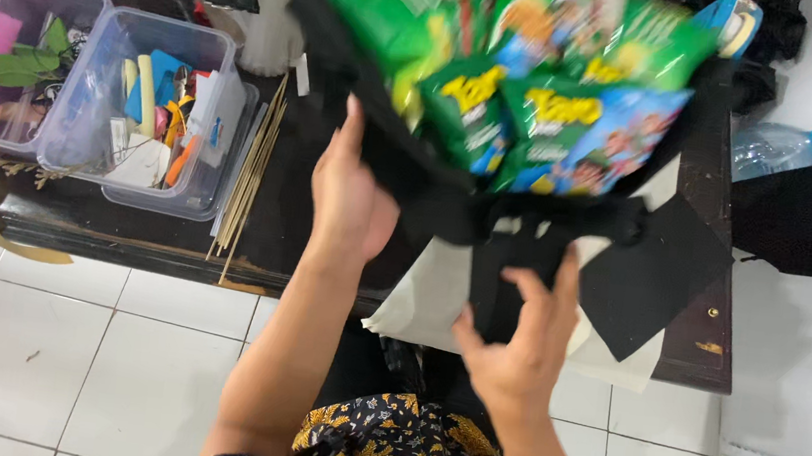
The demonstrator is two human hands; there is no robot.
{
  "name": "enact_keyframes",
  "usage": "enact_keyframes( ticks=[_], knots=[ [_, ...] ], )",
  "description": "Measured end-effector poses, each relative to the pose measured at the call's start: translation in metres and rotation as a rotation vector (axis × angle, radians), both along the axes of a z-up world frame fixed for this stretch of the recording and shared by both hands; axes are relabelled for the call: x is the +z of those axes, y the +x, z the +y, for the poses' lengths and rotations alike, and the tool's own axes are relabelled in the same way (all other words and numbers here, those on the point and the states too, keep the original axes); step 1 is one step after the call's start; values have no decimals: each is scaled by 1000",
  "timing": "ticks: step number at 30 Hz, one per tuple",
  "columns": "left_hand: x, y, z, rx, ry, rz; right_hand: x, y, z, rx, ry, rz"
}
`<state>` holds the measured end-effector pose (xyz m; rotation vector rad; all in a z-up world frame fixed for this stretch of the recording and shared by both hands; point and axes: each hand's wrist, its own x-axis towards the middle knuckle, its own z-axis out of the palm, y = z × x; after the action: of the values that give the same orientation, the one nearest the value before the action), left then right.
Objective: The person constructs a snack bouquet by attaching black paper pieces to a base holding snack bags using a glue gun.
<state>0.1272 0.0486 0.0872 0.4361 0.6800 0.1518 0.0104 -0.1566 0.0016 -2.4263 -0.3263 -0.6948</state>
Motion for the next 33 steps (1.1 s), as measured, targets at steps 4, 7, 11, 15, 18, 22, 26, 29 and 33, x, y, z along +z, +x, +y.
enact_keyframes(
  ticks=[4, 7, 11, 15, 18, 22, 26, 29, 33],
  knots=[
    [33, 38, -14, -45, -8, -290, 27, 46, -11, -24, 7, -101],
    [35, 58, -14, -88, 7, -410, 35, 78, -13, 9, 46, -100],
    [15, 66, -14, 24, -7, -210, -10, 98, -11, 61, 90, 25],
    [-79, 69, 0, -22, 269, -342, -57, 105, 2, 99, 169, 125],
    [-125, 66, 9, 55, 206, -320, -67, 102, 10, 115, 138, 257],
    [-102, 40, 4, 48, 266, -136, -64, 99, 12, 135, -56, 413],
    [-106, 26, 4, -20, 377, -75, -46, 105, -8, 245, 1, 365],
    [-114, 22, 1, 1, 414, -63, -39, 139, -59, -180, 48, 351],
    [-129, 27, 0, -8, 464, -23, -29, 267, -159, -259, 48, 44]
  ],
)
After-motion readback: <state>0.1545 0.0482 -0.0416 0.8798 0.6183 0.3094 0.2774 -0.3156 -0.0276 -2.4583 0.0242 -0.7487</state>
